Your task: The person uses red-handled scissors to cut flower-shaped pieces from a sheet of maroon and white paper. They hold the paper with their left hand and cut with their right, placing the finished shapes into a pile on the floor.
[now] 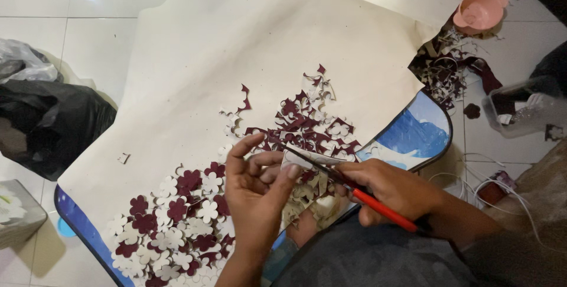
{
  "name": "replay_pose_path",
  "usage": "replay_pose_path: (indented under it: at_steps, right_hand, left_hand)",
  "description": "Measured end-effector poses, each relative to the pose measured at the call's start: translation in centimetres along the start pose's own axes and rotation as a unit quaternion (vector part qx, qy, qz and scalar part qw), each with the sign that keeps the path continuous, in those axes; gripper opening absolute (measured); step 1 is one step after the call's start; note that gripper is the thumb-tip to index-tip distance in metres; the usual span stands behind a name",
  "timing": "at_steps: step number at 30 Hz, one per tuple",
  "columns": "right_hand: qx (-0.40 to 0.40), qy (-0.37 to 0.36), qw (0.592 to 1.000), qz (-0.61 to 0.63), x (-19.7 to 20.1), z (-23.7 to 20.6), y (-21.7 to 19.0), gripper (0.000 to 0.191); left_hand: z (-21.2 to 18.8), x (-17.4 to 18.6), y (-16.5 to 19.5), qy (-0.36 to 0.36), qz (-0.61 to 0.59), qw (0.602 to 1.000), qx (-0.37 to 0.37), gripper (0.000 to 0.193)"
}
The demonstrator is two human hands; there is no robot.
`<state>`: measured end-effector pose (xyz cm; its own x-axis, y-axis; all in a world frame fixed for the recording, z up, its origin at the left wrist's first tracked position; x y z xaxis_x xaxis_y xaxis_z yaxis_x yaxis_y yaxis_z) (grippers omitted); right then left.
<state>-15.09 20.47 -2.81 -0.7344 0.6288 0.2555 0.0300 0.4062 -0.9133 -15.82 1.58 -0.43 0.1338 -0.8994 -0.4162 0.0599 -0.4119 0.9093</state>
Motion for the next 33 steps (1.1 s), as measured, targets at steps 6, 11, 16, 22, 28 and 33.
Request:
replay_pose_path:
  at_steps: [6, 11, 16, 22, 28, 33]
  right_hand:
    - [-0.051, -0.005, 0.999, -0.011, -0.1, -0.2, 0.5, 0.111]
    - [0.011, -0.009, 1.0, -0.016, -0.1, -0.2, -0.5, 0.116]
    - [-0.014, -0.015, 1.0, -0.008, 0.0, -0.2, -0.4, 0.109]
    - [-0.052, -0.014, 0.999, -0.005, 0.0, -0.5, 0.2, 0.104]
    - [-0.07, -0.014, 0.997, -0.007, 0.2, -0.5, 1.0, 0.1]
    - [-0.074, -0.017, 0.997, -0.015, 0.4, -0.4, 0.8, 0.099]
  left_hand:
    - [-0.7, -0.6, -0.7, -0.01, 0.005, 0.999, 0.035, 0.059]
    - [-0.8, -0.7, -0.6, -0.026, 0.022, 0.998, 0.06, 0.06]
    - [-0.3, -0.9, 0.3, -0.038, 0.039, 0.997, 0.047, 0.065]
    - [0.1, -0.8, 1.2, -0.042, 0.07, 0.996, 0.044, 0.068]
    - [0.3, -0.6, 1.4, -0.037, 0.081, 0.995, 0.054, 0.068]
    - [0.4, -0.6, 1.5, -0.051, 0.099, 0.994, 0.021, 0.063]
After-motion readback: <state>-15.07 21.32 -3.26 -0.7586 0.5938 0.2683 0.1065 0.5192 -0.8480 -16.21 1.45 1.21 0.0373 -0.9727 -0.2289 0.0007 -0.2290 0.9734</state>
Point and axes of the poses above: each hand's wrist, its own z-axis towards the middle knuckle, its own x-axis out of the back of the hand, y = z × x, the point moved 8 cm from there along z, towards the middle knuckle, and after that the axes turned 10 degrees about -x, right-handed, at the moved point
